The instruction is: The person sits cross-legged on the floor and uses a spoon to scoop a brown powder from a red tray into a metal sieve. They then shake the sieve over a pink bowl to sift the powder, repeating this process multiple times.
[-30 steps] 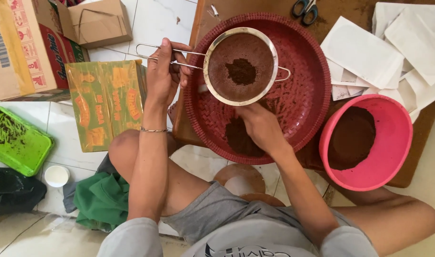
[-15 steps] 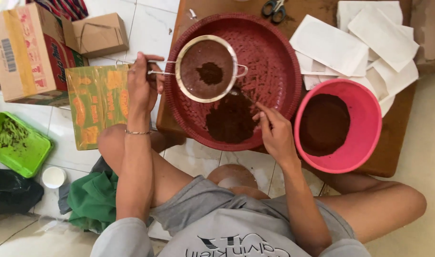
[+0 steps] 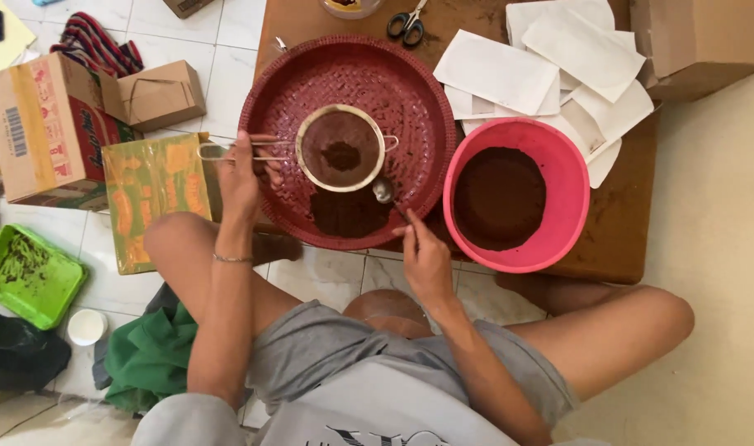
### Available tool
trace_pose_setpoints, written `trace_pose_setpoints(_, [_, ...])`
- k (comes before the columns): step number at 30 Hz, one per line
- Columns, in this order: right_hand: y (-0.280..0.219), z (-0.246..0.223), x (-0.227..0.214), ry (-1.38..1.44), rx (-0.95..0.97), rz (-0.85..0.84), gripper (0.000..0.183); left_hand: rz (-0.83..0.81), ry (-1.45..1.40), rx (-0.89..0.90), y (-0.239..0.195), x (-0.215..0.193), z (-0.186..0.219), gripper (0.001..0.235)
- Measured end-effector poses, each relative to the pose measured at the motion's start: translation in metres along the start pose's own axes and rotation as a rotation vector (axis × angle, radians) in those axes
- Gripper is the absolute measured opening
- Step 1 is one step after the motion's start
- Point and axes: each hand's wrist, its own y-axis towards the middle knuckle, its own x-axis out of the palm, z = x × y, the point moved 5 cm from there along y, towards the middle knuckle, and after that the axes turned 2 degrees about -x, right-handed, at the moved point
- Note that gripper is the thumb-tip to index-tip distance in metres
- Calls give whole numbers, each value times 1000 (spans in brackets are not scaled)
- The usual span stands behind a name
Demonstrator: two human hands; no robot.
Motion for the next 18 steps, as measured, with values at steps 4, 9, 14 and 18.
trace_pose_setpoints(4, [-10, 14, 7, 37, 70, -82, 43, 20, 11, -12, -17, 1, -8, 55])
trace_pose_setpoints(9, [-14, 15, 3, 25, 216, -336, 71, 60, 5, -34, -28, 2, -10, 55])
trace_pose_setpoints(14, [-20, 7, -40, -171, 151, -605, 71, 88, -64, -89, -47, 8, -4, 54])
trace_pose_setpoints(18, [0, -12, -116, -286, 87, -947, 59, 95, -83, -121, -58, 12, -2, 53])
